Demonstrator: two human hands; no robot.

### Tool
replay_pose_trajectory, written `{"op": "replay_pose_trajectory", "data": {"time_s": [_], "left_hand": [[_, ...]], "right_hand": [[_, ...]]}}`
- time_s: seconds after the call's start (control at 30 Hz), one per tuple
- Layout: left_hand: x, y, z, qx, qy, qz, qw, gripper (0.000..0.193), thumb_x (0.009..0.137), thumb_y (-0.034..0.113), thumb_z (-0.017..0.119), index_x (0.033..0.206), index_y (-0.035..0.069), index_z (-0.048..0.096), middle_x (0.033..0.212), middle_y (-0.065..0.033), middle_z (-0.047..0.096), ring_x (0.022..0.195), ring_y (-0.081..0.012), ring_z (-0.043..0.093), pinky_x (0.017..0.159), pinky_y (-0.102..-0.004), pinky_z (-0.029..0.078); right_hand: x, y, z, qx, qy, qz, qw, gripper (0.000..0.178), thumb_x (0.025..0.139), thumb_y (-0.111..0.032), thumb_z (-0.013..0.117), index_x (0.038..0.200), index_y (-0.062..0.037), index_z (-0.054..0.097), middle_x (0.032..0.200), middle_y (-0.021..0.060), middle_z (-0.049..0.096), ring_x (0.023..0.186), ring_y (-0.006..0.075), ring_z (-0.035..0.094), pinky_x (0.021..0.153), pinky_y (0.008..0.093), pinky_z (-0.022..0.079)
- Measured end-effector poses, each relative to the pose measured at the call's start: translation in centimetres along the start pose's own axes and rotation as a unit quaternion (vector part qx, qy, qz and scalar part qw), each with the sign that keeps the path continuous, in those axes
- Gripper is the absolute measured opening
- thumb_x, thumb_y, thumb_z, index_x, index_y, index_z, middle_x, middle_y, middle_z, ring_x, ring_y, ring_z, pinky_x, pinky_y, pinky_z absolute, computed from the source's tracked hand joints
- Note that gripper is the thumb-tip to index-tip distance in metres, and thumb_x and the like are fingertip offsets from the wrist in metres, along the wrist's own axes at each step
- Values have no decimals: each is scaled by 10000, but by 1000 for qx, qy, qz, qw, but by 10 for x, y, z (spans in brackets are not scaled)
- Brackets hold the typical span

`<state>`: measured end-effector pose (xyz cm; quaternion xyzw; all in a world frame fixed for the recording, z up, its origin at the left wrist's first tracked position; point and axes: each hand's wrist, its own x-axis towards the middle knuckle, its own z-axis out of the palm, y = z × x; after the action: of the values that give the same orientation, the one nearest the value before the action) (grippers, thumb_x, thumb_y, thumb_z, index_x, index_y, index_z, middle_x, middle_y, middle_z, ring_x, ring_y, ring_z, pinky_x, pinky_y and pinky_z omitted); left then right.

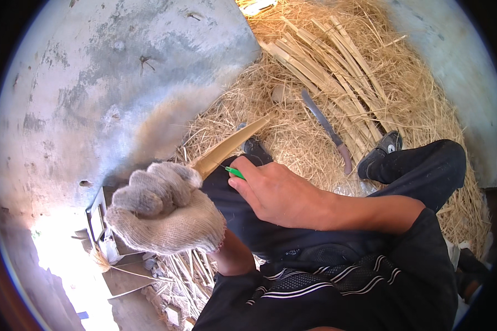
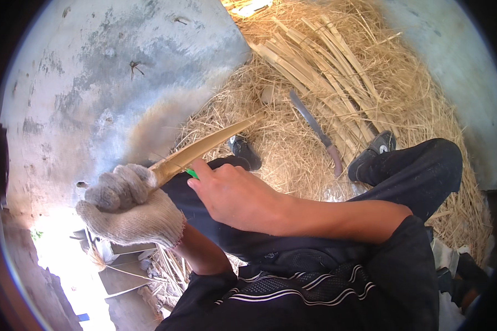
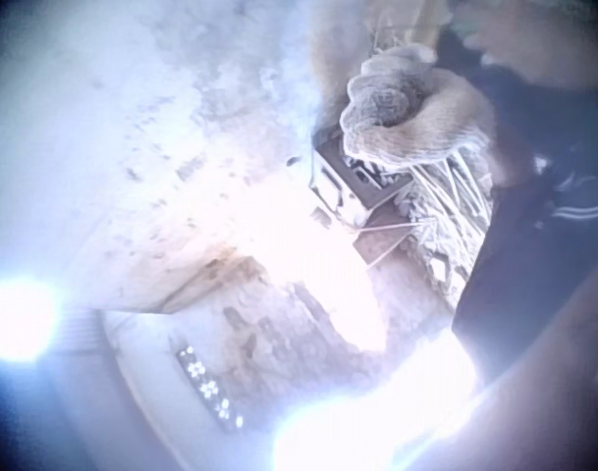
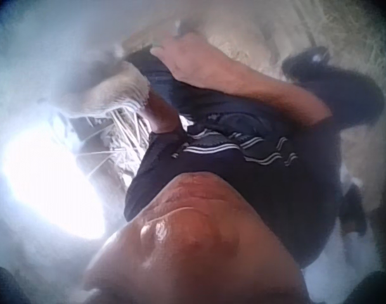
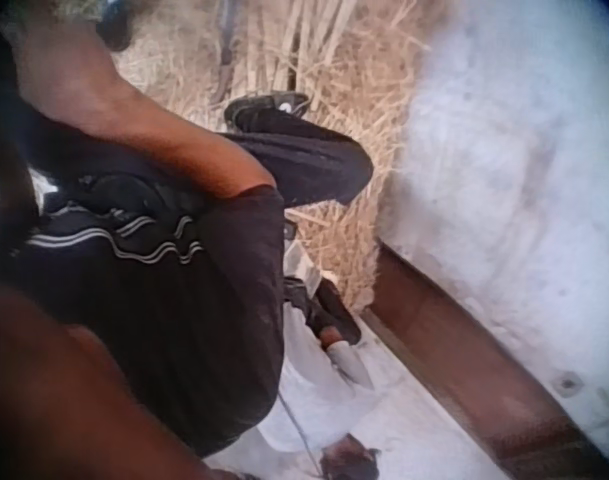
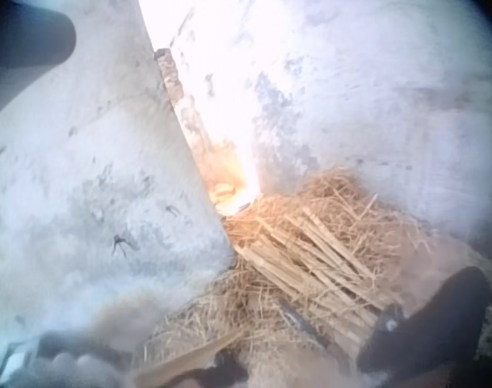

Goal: The person sits on a straw-covered floor and uses a knife to split long bamboo poles into thin strips. They hold the pole with a gloved hand and repeatedly strike it with the knife to separate the fibers, then use a smaller green tool to refine the strips.

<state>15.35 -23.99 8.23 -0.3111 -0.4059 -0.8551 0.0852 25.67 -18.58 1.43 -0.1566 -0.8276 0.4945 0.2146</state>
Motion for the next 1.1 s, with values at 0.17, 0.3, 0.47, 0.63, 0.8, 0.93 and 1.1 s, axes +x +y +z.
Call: {"op": "replay_pose_trajectory", "data": {"time_s": [0.17, 0.3, 0.47, 0.63, 0.8, 0.93, 1.1], "left_hand": [[-3, -5, -9, 0, -21, 17, 1000, 693, 909, 779, 240, 709, 132, 390, 608, -34, 326, 515, -174, 363, 488, -333, 414], [-3, -16, -33, -22, -65, 8, 998, 786, 882, 809, 218, 856, 76, 500, 797, -106, 521, 694, -259, 528, 638, -384, 499], [-11, -14, -25, 42, 5, 45, 998, 722, 984, 617, 206, 1066, 5, 580, 967, -188, 622, 841, -293, 635, 762, -435, 561], [-13, -12, -23, 50, -40, 14, 998, 748, 984, 620, 195, 1109, -12, 575, 991, -194, 626, 966, -320, 634, 897, -470, 527], [-9, -19, -30, -19, -133, 22, 991, 716, 978, 618, 224, 1029, -5, 574, 967, -186, 617, 950, -316, 625, 918, -494, 500], [-20, -14, -15, 44, -46, 14, 998, 659, 983, 584, 237, 929, 11, 557, 945, -180, 607, 891, -305, 616, 850, -475, 515], [-19, -6, 2, 121, -55, 50, 990, 505, 1010, 504, 263, 827, 65, 434, 837, -131, 511, 835, -289, 572, 816, -453, 524]], "right_hand": [[8, 12, 10, 7, 25, 27, 999, 301, 1004, -207, 469, 1108, 73, 426, 589, 266, 590, 601, 476, 615, 536, 544, 496], [2, 12, 7, 13, 35, 2, 999, 295, 994, -190, 494, 1108, 74, 426, 574, 257, 582, 560, 457, 607, 495, 523, 489], [-1, 2, 7, -6, 35, -15, 999, 293, 976, -167, 522, 1110, 77, 431, 557, 236, 580, 534, 441, 604, 476, 505, 492], [6, 17, 7, -91, 54, -2, 994, 233, 983, -175, 505, 1050, 39, 441, 547, 220, 582, 543, 425, 624, 478, 500, 511], [2, 11, 0, -118, 46, 6, 992, 185, 991, -171, 476, 984, 11, 440, 550, 209, 592, 557, 418, 641, 479, 503, 522], [3, 24, 5, -156, 60, 6, 986, 169, 988, -152, 463, 974, 14, 434, 570, 225, 599, 571, 439, 636, 491, 519, 520], [5, 16, -1, -144, 45, 22, 988, 136, 935, -96, 494, 974, 14, 426, 578, 230, 601, 575, 435, 641, 500, 513, 528]]}}
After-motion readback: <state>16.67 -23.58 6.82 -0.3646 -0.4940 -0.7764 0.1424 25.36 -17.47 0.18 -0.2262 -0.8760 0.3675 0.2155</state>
